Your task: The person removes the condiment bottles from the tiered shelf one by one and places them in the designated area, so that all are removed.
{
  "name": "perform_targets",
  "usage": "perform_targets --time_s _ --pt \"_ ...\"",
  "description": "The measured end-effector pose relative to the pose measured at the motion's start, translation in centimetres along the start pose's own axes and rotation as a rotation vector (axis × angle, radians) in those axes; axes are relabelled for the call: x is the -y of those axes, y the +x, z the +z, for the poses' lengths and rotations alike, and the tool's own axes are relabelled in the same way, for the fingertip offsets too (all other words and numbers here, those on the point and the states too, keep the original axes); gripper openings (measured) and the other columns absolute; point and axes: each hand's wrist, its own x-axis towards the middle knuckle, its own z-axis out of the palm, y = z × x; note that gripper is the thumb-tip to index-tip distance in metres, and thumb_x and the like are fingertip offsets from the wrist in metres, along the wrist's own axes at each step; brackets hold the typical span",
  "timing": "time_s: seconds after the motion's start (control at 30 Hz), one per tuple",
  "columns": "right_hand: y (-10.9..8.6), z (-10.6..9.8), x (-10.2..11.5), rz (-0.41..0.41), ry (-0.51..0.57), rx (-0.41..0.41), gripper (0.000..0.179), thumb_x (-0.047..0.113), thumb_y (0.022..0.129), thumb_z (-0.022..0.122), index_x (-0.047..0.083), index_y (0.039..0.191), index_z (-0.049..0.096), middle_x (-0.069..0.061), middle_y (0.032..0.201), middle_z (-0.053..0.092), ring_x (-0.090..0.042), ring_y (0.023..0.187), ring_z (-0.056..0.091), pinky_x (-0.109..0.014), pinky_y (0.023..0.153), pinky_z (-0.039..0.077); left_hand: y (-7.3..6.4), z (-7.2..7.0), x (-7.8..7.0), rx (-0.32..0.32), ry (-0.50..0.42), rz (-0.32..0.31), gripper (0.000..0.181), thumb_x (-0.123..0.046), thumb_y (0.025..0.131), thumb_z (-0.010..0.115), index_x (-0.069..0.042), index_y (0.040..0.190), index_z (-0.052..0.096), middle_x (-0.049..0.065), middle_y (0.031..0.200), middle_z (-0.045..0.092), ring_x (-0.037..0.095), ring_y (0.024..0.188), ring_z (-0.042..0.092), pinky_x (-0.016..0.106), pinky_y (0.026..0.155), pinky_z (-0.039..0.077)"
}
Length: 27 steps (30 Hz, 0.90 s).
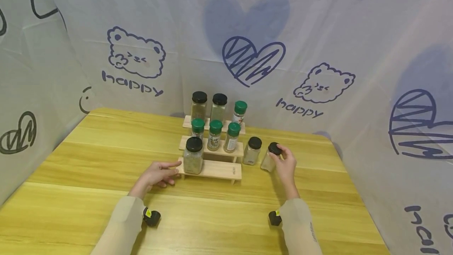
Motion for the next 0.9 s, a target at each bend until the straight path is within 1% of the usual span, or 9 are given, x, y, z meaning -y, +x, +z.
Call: perform_targets --time_s 0.07,0.17,0.33,0.5,0.6,0.7,0.77,0.83,0.9 --pt "0.1 0.3 0.1 0.006 0.020 0.006 0.033 -0.016 0.071 0.064 -0.016 0.103 0.055 -0.029 0.104 0.055 -0.037 0.102 0.053 -0.019 0.082 0.045 0.0 0.0 0.0 -0.001 0.004 0.002 0.037 -0.013 0.087 0.059 -0.007 0.123 0.054 0.015 0.100 0.064 0.014 0.055 0.060 0.021 0.043 0.043" --pt "0.2 0.6 0.2 0.012 0.019 0.023 0.033 -0.016 0.072 0.064 -0.016 0.104 0.055 -0.029 0.105 0.054 -0.039 0.102 0.052 -0.022 0.083 0.045 0.0 0.0 0.1 -0.005 0.006 0.003 0.037 -0.013 0.086 0.059 -0.007 0.123 0.054 0.015 0.100 0.065 0.014 0.055 0.060 0.022 0.043 0.043" --pt "0.4 1.0 -0.1 0.015 0.008 0.045 0.033 -0.015 0.073 0.064 -0.016 0.104 0.055 -0.030 0.107 0.053 -0.040 0.103 0.051 -0.021 0.084 0.044 0.1 0.0 0.1 -0.001 0.008 0.013 0.038 -0.013 0.086 0.059 -0.006 0.123 0.054 0.015 0.100 0.065 0.014 0.055 0.060 0.022 0.043 0.044" --pt "0.6 1.3 0.0 0.021 0.071 0.055 0.034 -0.017 0.071 0.063 -0.018 0.104 0.054 -0.032 0.107 0.051 -0.042 0.105 0.049 -0.019 0.083 0.043 0.2 0.0 0.2 0.001 0.007 0.014 0.038 -0.013 0.086 0.059 -0.007 0.123 0.054 0.014 0.100 0.065 0.014 0.055 0.060 0.022 0.043 0.044" --pt "0.4 1.2 0.7 0.015 0.117 0.072 0.033 -0.020 0.071 0.062 -0.021 0.103 0.052 -0.034 0.107 0.049 -0.045 0.105 0.046 -0.020 0.082 0.044 0.2 0.0 0.3 0.007 0.005 0.011 0.038 -0.013 0.087 0.058 -0.007 0.124 0.054 0.014 0.099 0.065 0.014 0.055 0.060 0.022 0.043 0.044" --pt "0.2 1.2 1.5 0.002 0.135 0.087 0.033 -0.023 0.070 0.060 -0.023 0.102 0.050 -0.036 0.108 0.048 -0.048 0.105 0.044 -0.020 0.082 0.045 0.2 -0.1 0.3 0.011 0.003 0.009 0.038 -0.013 0.087 0.058 -0.007 0.124 0.053 0.014 0.098 0.065 0.013 0.055 0.060 0.022 0.043 0.044" --pt "0.2 1.2 1.3 -0.004 0.124 0.092 0.033 -0.022 0.071 0.060 -0.023 0.102 0.050 -0.036 0.107 0.047 -0.047 0.105 0.045 -0.019 0.081 0.045 0.2 -0.1 0.4 0.012 0.001 0.011 0.038 -0.013 0.087 0.058 -0.007 0.124 0.053 0.014 0.098 0.065 0.013 0.054 0.059 0.021 0.043 0.043" --pt "0.2 1.2 0.7 -0.004 0.125 0.093 0.033 -0.021 0.072 0.060 -0.021 0.103 0.050 -0.034 0.108 0.048 -0.044 0.106 0.047 -0.018 0.080 0.045 0.2 -0.1 0.4 0.013 -0.001 0.011 0.038 -0.013 0.087 0.058 -0.007 0.124 0.053 0.014 0.098 0.065 0.013 0.054 0.059 0.021 0.043 0.043" --pt "0.3 1.2 -0.2 -0.002 0.138 0.091 0.034 -0.020 0.072 0.060 -0.018 0.105 0.051 -0.032 0.108 0.049 -0.037 0.106 0.050 -0.016 0.080 0.044 0.2 -0.1 0.3 0.014 -0.004 0.010 0.038 -0.013 0.087 0.058 -0.007 0.124 0.053 0.014 0.098 0.065 0.013 0.054 0.059 0.021 0.043 0.043"
